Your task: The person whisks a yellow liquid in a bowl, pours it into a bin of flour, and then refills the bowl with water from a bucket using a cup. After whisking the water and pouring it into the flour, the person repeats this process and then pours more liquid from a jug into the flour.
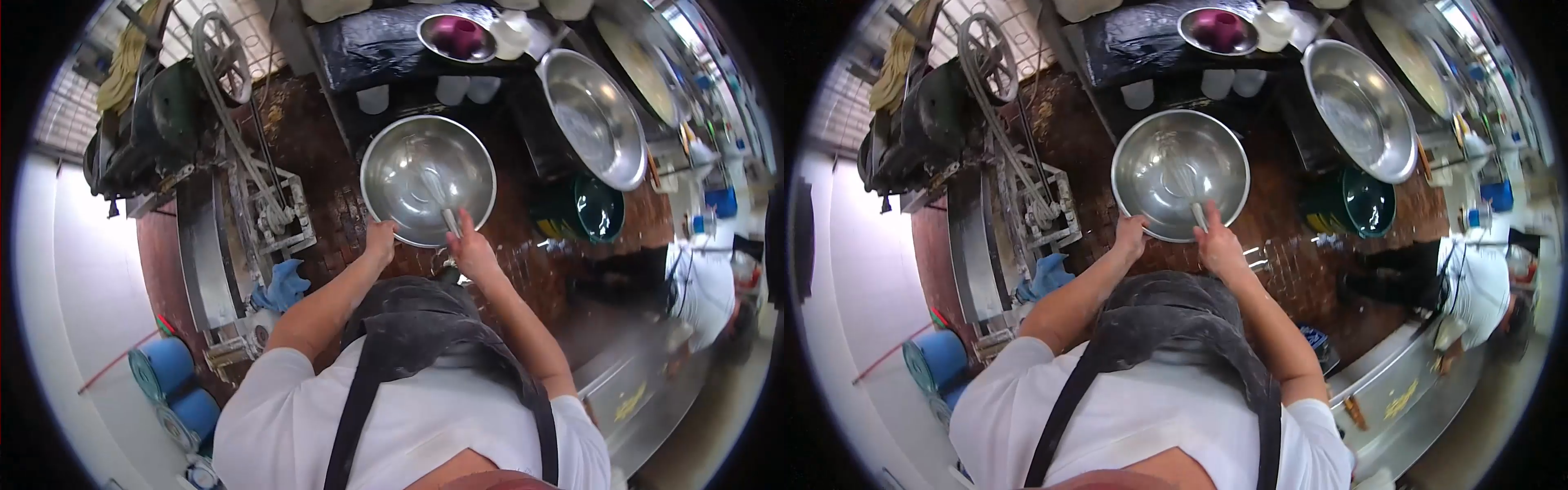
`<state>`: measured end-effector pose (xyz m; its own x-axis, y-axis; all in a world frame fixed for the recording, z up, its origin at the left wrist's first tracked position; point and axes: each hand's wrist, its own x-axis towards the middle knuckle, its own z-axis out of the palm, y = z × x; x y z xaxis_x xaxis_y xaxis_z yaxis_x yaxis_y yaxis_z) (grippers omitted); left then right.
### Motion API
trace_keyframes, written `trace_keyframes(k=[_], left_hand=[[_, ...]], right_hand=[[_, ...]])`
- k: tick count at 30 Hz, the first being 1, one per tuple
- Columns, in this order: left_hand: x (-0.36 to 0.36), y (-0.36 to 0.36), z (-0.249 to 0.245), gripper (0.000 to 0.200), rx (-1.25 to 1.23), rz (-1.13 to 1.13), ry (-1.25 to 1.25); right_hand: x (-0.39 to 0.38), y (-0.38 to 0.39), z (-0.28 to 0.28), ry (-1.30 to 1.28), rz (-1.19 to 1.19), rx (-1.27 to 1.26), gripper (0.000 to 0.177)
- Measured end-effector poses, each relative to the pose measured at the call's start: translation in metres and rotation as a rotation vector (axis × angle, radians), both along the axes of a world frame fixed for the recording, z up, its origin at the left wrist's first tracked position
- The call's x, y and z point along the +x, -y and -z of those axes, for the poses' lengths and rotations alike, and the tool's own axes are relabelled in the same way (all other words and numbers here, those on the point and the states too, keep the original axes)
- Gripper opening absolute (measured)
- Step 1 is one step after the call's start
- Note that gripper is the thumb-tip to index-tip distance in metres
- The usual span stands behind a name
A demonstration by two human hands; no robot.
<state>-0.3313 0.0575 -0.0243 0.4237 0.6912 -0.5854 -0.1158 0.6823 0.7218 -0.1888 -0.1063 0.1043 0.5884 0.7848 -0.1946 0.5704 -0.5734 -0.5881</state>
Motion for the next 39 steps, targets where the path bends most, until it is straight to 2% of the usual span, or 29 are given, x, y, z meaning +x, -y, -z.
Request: trace_keyframes(k=[1,3,5,6,7,8,9,10,11,14,16,17,18,20,22,23,24,26,27,28,30,31,32,33,34,35,36,38,39], left_hand=[[0.0,-0.01,-0.002,0.058,-0.034,-0.078,0.0],[0.004,-0.027,-0.017,0.056,-0.109,-0.243,-0.016],[0.002,-0.034,-0.009,0.05,-0.141,-0.421,0.013],[-0.005,-0.036,0.01,0.042,-0.127,-0.475,0.006],[-0.011,-0.035,0.017,0.032,-0.135,-0.562,-0.046],[-0.014,-0.031,0.017,0.023,-0.081,-0.598,-0.013],[-0.024,-0.026,0.045,0.017,-0.053,-0.674,0.017],[-0.022,-0.017,0.033,0.016,-0.028,-0.72,-0.002],[-0.036,-0.003,0.044,0.029,-0.071,-0.655,0.06],[-0.01,0.036,0.022,0.018,-0.133,-0.903,-0.048],[0.013,0.063,0.01,0.015,-0.215,-1.009,-0.105],[0.015,0.081,0.017,0.015,-0.241,-1.027,-0.119],[0.018,0.099,0.022,0.015,-0.239,-1.047,-0.126],[0.027,0.123,0.032,0.016,-0.285,-1.137,-0.177],[0.062,0.122,0.008,0.015,-0.301,-1.18,-0.222],[0.075,0.124,-0.003,0.014,-0.332,-1.197,-0.268],[0.073,0.131,0.006,0.014,-0.337,-1.194,-0.277],[0.067,0.165,0.035,0.012,-0.346,-1.183,-0.164],[0.067,0.178,0.043,0.012,-0.288,-1.157,-0.156],[0.071,0.184,0.053,0.013,-0.283,-1.159,-0.154],[0.086,0.192,0.061,0.016,-0.255,-1.113,-0.15],[0.096,0.195,0.06,0.017,-0.238,-1.055,-0.151],[0.122,0.186,0.042,0.018,-0.252,-1.11,-0.142],[0.129,0.19,0.047,0.017,-0.286,-1.08,-0.109],[0.145,0.195,0.035,0.016,-0.261,-1.034,-0.079],[0.132,0.214,0.08,0.02,-0.281,-0.994,-0.006],[0.144,0.224,0.084,0.02,-0.295,-0.983,-0.004],[0.166,0.243,0.076,0.024,-0.275,-0.937,0.008],[0.171,0.26,0.083,0.024,-0.284,-0.939,0.01]], right_hand=[[0.01,-0.022,-0.015,-0.001,-0.028,-0.006,0.055],[0.042,-0.068,-0.042,-0.009,-0.334,-0.237,0.046],[0.101,-0.108,-0.032,-0.042,-0.293,-0.087,0.036],[0.142,-0.14,-0.032,0.054,-0.335,-0.027,0.036],[0.182,-0.171,-0.032,0.183,-0.298,0.127,0.039],[0.229,-0.211,-0.032,0.146,-0.209,0.087,0.047],[0.282,-0.255,-0.012,0.227,-0.155,0.034,0.059],[0.331,-0.293,0.003,0.282,-0.149,0.101,0.071],[0.374,-0.333,0.017,0.316,-0.115,0.054,0.077],[0.482,-0.439,0.072,0.384,-0.057,-0.057,0.089],[0.581,-0.516,0.185,0.564,-0.172,-0.075,0.091],[0.564,-0.509,0.152,0.436,-0.128,-0.117,0.09],[0.586,-0.524,0.179,0.47,-0.21,-0.111,0.089],[0.599,-0.535,0.193,0.505,-0.237,-0.074,0.082],[0.608,-0.54,0.197,0.433,-0.181,-0.049,0.056],[0.624,-0.545,0.217,0.537,-0.221,0.125,0.05],[0.635,-0.543,0.236,0.638,-0.256,0.294,0.048],[0.596,-0.495,0.185,0.57,-0.082,0.321,0.054],[0.614,-0.492,0.203,0.699,-0.247,0.335,0.057],[0.572,-0.449,0.163,0.575,-0.032,0.374,0.054],[0.531,-0.368,0.134,0.235,-0.063,0.566,0.048],[0.507,-0.319,0.114,-0.061,-0.061,0.559,0.049],[0.484,-0.272,0.099,-0.356,-0.048,0.545,0.05],[0.469,-0.231,0.104,-0.511,-0.014,0.53,0.047],[0.455,-0.186,0.102,-0.519,-0.06,0.462,0.047],[0.447,-0.143,0.11,-0.474,-0.107,0.396,0.046],[0.436,-0.1,0.1,-0.331,-0.17,0.196,0.04],[0.414,-0.022,0.1,-0.124,-0.26,0.239,0.046],[0.413,0.013,0.106,-0.097,-0.269,0.167,0.046]])
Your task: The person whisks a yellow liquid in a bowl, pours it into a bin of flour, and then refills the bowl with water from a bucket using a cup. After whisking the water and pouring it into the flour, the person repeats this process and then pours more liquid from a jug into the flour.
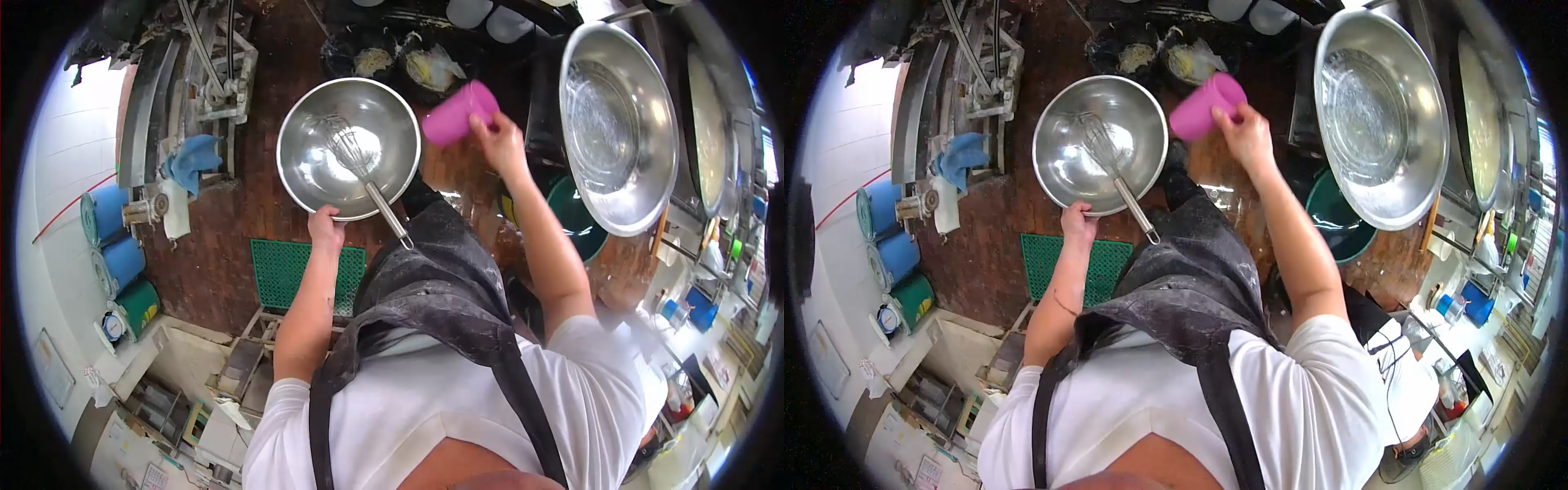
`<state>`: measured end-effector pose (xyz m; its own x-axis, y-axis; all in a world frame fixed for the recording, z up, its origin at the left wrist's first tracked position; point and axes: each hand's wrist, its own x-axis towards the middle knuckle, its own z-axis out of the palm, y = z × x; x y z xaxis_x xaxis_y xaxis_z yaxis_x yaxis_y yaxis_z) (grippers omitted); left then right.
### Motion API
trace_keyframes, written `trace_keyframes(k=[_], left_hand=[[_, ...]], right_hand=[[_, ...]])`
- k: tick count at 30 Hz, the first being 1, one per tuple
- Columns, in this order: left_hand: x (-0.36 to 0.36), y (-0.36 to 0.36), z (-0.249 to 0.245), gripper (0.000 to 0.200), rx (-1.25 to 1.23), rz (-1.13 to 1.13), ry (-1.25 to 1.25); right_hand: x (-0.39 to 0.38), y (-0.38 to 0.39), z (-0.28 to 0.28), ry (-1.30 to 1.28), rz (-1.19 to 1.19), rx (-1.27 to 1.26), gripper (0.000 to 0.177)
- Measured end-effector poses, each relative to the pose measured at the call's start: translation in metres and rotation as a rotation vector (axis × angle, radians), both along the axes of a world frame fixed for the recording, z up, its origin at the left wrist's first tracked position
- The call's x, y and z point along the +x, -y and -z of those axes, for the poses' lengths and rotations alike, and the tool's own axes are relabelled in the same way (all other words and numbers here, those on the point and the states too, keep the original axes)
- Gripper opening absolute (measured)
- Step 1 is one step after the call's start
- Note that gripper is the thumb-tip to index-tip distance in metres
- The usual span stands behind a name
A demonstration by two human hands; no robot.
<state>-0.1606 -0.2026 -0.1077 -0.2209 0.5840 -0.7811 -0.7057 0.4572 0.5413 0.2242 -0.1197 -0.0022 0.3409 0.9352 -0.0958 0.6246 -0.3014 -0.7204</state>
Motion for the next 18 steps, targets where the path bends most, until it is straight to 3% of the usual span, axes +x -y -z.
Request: trace_keyframes(k=[2,5,6,8,9,10,11,13,15,17,18], left_hand=[[0.007,0.032,0.024,0.045,-0.031,0.096,0.034],[0.034,0.072,0.016,0.051,-0.105,0.092,0.016],[0.038,0.088,0.03,0.044,-0.108,0.099,0.003],[0.058,0.104,0.02,0.042,-0.132,0.126,-0.006],[0.068,0.111,0.018,0.041,-0.144,0.16,-0.019],[0.076,0.12,0.026,0.041,-0.158,0.147,-0.025],[0.083,0.128,0.036,0.039,-0.154,0.182,-0.022],[0.094,0.143,0.057,0.037,-0.162,0.211,-0.025],[0.108,0.154,0.08,0.046,-0.131,0.227,-0.01],[0.128,0.169,0.106,0.051,-0.129,0.217,-0.016],[0.139,0.174,0.116,0.05,-0.146,0.215,-0.009]], right_hand=[[0.01,0.062,0.012,0.069,-0.002,-0.145,0.046],[0.053,0.138,0.043,0.181,0.143,-0.213,0.046],[0.073,0.158,0.058,0.219,0.273,-0.257,0.049],[0.138,0.201,0.098,0.395,0.278,-0.491,0.063],[0.186,0.233,0.147,0.503,0.251,-0.383,0.068],[0.205,0.243,0.147,0.595,0.327,-0.457,0.068],[0.237,0.255,0.159,0.646,0.276,-0.583,0.066],[0.31,0.3,0.218,0.756,0.203,-0.582,0.067],[0.356,0.327,0.254,0.815,0.115,-0.756,0.068],[0.386,0.334,0.288,0.764,0.117,-1.048,0.073],[0.398,0.337,0.3,0.696,0.073,-1.079,0.073]])
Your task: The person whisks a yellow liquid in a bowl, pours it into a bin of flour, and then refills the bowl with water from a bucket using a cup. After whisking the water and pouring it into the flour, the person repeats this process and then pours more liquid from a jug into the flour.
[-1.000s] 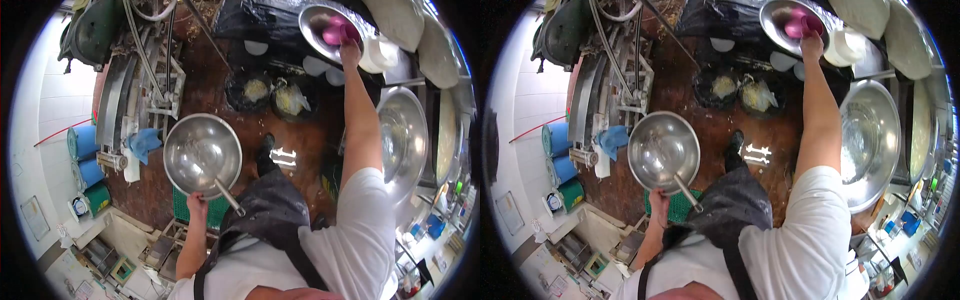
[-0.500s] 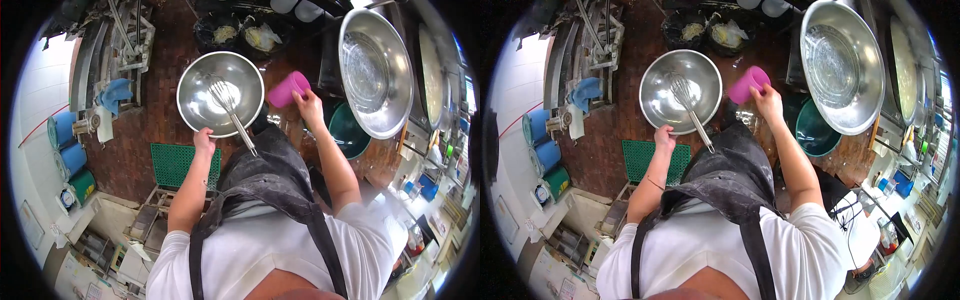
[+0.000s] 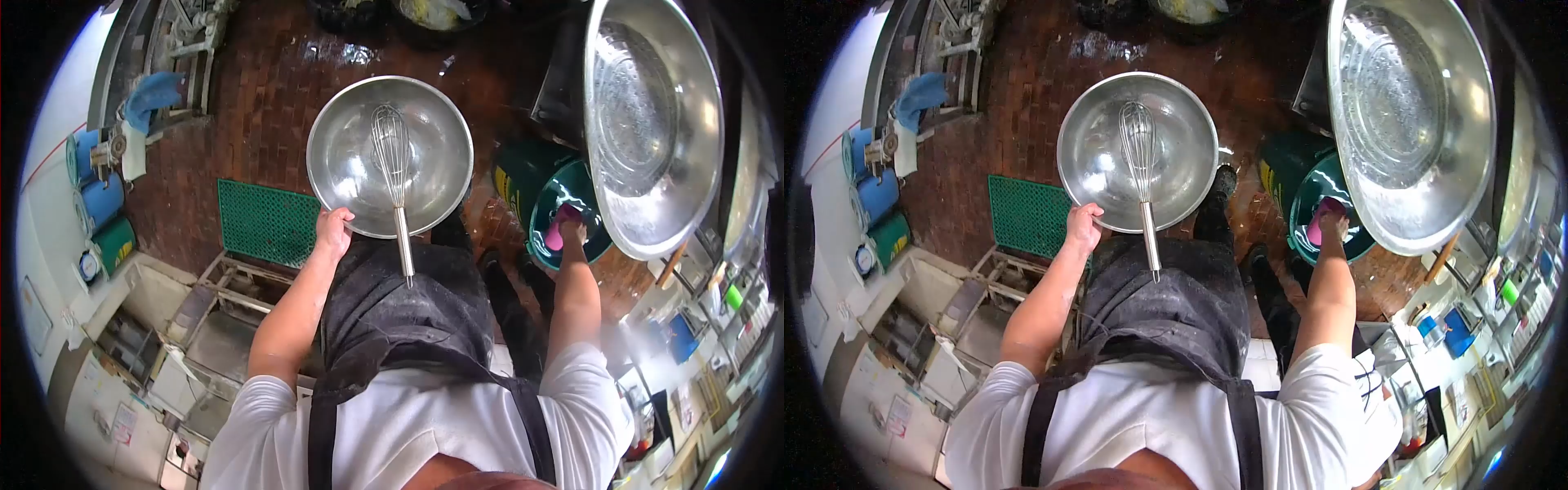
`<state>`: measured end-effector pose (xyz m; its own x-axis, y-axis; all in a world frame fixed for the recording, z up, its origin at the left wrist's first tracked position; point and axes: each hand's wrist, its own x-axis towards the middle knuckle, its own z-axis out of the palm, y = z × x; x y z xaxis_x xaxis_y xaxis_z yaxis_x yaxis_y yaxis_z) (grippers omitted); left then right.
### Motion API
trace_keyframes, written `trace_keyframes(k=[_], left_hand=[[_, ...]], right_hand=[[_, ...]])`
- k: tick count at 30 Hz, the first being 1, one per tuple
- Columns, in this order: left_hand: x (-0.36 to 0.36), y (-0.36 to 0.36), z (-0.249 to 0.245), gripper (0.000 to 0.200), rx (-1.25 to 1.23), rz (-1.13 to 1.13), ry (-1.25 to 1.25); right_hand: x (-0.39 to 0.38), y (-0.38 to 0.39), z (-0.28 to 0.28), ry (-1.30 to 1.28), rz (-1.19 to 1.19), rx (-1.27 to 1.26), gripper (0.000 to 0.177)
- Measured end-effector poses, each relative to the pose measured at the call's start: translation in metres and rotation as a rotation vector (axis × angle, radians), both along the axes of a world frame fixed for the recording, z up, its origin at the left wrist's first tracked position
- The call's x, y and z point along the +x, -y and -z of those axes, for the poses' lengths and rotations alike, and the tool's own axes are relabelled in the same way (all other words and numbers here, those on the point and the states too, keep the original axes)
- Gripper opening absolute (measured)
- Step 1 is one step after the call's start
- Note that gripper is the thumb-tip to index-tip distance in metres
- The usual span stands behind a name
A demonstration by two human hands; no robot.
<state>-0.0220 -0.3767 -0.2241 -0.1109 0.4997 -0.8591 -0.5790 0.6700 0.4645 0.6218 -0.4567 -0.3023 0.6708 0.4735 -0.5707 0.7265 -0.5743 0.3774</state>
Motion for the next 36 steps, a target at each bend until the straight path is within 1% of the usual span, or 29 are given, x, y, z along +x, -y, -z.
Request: trace_keyframes(k=[1,2,3,4,5,6,7,8,9,10,11,12,14,15,17,18,19,20,21,23,25,27,28,29,31,32,33,35,36], left_hand=[[0.01,0.007,0.008,0.048,-0.018,-0.001,0.006],[0.021,0.015,0.013,0.048,-0.026,-0.009,-0.005],[0.033,0.021,0.017,0.041,-0.036,-0.045,-0.033],[0.047,0.024,0.02,0.033,-0.044,-0.079,-0.061],[0.059,0.027,0.022,0.026,-0.051,-0.112,-0.089],[0.076,0.023,0.012,0.024,-0.073,-0.143,-0.109],[0.081,0.028,0.018,0.024,-0.077,-0.143,-0.118],[0.085,0.033,0.023,0.025,-0.081,-0.125,-0.102],[0.086,0.04,0.028,0.026,-0.087,-0.106,-0.083],[0.087,0.045,0.033,0.033,-0.088,-0.088,-0.075],[0.09,0.05,0.037,0.033,-0.095,-0.086,-0.075],[0.097,0.047,0.033,0.036,-0.074,-0.084,-0.091],[0.108,0.049,0.032,0.042,-0.031,-0.083,-0.1],[0.111,0.052,0.036,0.042,-0.036,-0.077,-0.093],[0.115,0.055,0.044,0.042,-0.034,-0.07,-0.093],[0.122,0.051,0.04,0.04,-0.011,-0.056,-0.099],[0.123,0.053,0.045,0.04,-0.011,-0.056,-0.097],[0.123,0.054,0.051,0.04,-0.01,-0.025,-0.063],[0.125,0.052,0.05,0.039,-0.008,0.008,-0.029],[0.136,0.048,0.05,0.041,-0.003,0.032,-0.03],[0.146,0.044,0.05,0.046,-0.006,0.059,-0.055],[0.161,0.034,0.043,0.049,-0.003,0.072,-0.017],[0.168,0.029,0.038,0.048,0.013,0.104,-0.019],[0.173,0.024,0.037,0.047,0.032,0.134,-0.023],[0.179,0.02,0.044,0.047,0.063,0.146,-0.023],[0.185,0.016,0.041,0.047,0.054,0.163,-0.024],[0.187,0.011,0.04,0.048,0.043,0.181,-0.025],[0.187,0.004,0.049,0.045,0.058,0.215,-0.011],[0.19,-0.002,0.043,0.048,0.065,0.185,0.01]], right_hand=[[0.005,-0.001,0.01,-0.013,-0.01,-0.012,0.073],[0.005,-0.004,0.021,-0.053,0.017,-0.096,0.062],[0.003,-0.009,0.029,-0.089,0.047,-0.175,0.051],[0.003,-0.009,0.041,-0.079,0.028,-0.208,0.048],[0.006,-0.011,0.05,-0.086,0.027,-0.207,0.048],[0.012,-0.008,0.068,-0.119,-0.05,-0.215,0.045],[0.016,-0.003,0.083,-0.152,-0.127,-0.228,0.042],[0.018,0.001,0.099,-0.161,-0.126,-0.236,0.042],[0.019,0.002,0.112,-0.14,-0.156,-0.148,0.037],[0.018,0.004,0.121,-0.118,-0.183,-0.064,0.032],[0.02,0.005,0.127,-0.092,-0.211,0.027,0.029],[0.018,0.004,0.13,-0.09,-0.21,0.024,0.029],[0.016,0.012,0.127,-0.15,-0.006,0.245,0.025],[0.02,0.022,0.129,-0.142,-0.001,0.241,0.025],[0.023,0.038,0.133,-0.155,0.009,0.387,0.02],[0.032,0.045,0.134,-0.241,-0.19,0.316,0.019],[0.024,0.043,0.115,-0.238,-0.19,0.315,0.019],[0.013,0.043,0.094,-0.261,-0.155,0.531,0.021],[0.01,0.046,0.085,-0.281,-0.118,0.747,0.023],[0.013,0.053,0.068,-0.243,-0.122,0.778,0.025],[0.003,0.04,0.013,-0.406,-0.175,1.011,0.019],[0.001,0.027,-0.033,-0.365,-0.363,0.979,0.019],[-0.003,0.019,-0.056,-0.372,-0.489,0.995,0.022],[-0.011,0.007,-0.084,-0.37,-0.493,0.997,0.022],[-0.037,-0.024,-0.136,-0.432,-0.726,0.952,0.024],[-0.044,-0.036,-0.149,-0.452,-0.794,0.912,0.024],[-0.051,-0.045,-0.159,-0.453,-0.798,0.914,0.024],[-0.068,-0.065,-0.177,-0.504,-0.87,0.656,0.024],[-0.08,-0.077,-0.188,-0.488,-0.751,0.303,0.039]])
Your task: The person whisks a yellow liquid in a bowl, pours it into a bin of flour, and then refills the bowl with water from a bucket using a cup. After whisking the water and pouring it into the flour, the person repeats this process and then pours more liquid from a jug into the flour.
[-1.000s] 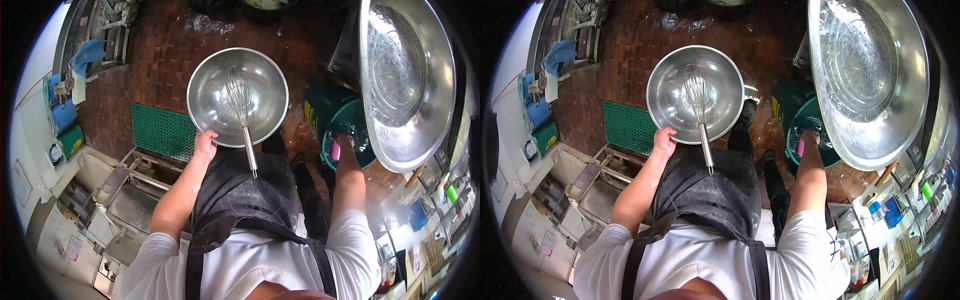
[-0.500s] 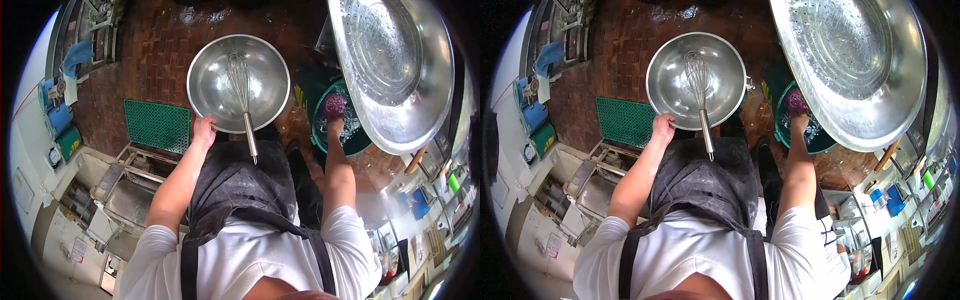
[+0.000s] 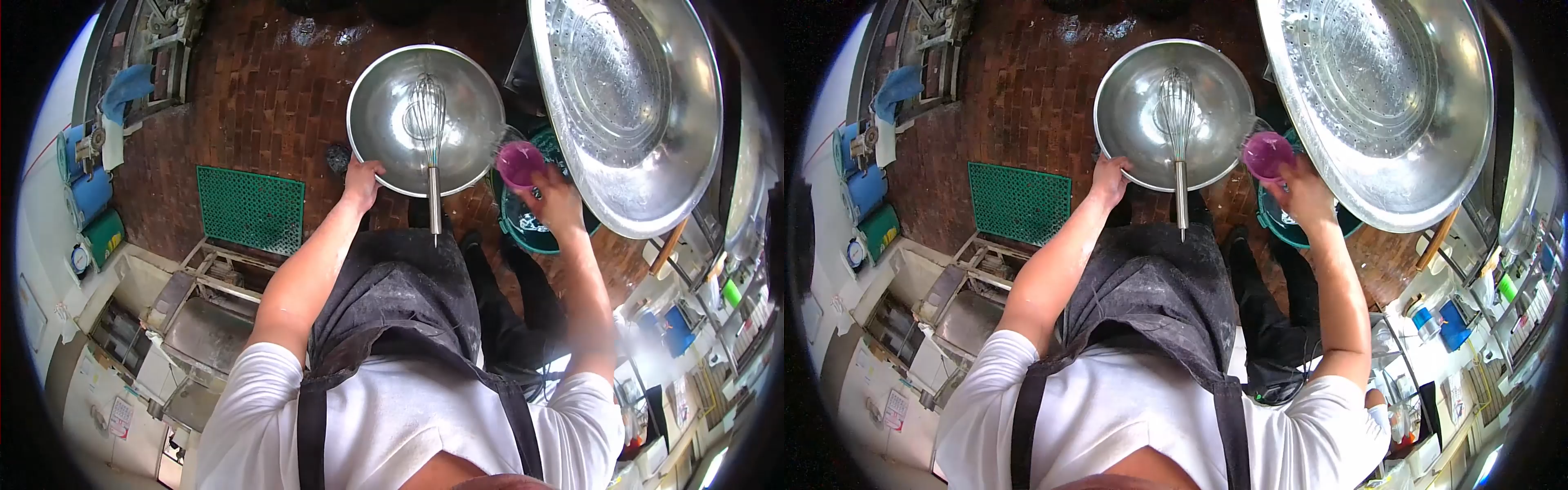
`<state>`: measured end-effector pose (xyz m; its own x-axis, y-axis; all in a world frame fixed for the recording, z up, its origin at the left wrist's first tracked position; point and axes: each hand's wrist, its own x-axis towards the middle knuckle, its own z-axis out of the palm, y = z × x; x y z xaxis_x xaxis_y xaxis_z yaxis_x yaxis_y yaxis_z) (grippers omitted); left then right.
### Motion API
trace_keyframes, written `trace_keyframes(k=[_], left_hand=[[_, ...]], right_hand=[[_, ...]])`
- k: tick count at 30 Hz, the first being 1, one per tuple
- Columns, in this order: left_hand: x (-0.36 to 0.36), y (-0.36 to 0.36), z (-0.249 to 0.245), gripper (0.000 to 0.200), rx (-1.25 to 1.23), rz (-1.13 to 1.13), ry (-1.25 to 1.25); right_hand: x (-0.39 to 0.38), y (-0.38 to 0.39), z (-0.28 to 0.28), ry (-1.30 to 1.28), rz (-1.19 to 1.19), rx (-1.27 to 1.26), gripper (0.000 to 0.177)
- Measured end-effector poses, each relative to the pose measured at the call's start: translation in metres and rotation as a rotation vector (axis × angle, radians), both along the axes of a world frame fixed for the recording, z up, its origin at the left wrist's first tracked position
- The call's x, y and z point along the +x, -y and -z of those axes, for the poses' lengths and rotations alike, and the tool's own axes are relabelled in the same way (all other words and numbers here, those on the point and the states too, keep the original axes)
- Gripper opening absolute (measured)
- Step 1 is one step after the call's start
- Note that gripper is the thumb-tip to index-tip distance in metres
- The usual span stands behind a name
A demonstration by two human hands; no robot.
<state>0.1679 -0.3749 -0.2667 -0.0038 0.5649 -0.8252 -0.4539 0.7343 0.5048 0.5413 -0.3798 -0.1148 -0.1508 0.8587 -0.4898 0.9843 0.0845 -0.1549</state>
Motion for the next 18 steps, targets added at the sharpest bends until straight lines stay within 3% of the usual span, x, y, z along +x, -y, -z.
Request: trace_keyframes(k=[4,12,14,16,18], left_hand=[[-0.009,-0.013,0.009,0.051,0.038,-0.067,0.045],[-0.035,-0.024,0.015,0.047,0.117,-0.167,0.002],[-0.042,-0.023,0.016,0.058,0.121,-0.123,0.019],[-0.043,-0.023,0.015,0.057,0.116,-0.136,0.011],[-0.046,-0.022,0.021,0.055,0.113,-0.148,0.006]], right_hand=[[-0.042,-0.044,-0.018,0.002,-0.208,-0.194,0.054],[-0.12,-0.107,-0.012,-0.056,-0.319,-0.41,0.057],[-0.128,-0.112,0.009,-0.097,-0.329,-0.404,0.059],[-0.132,-0.115,0.02,-0.139,-0.338,-0.398,0.061],[-0.133,-0.118,0.025,-0.342,-0.136,-0.453,0.066]])
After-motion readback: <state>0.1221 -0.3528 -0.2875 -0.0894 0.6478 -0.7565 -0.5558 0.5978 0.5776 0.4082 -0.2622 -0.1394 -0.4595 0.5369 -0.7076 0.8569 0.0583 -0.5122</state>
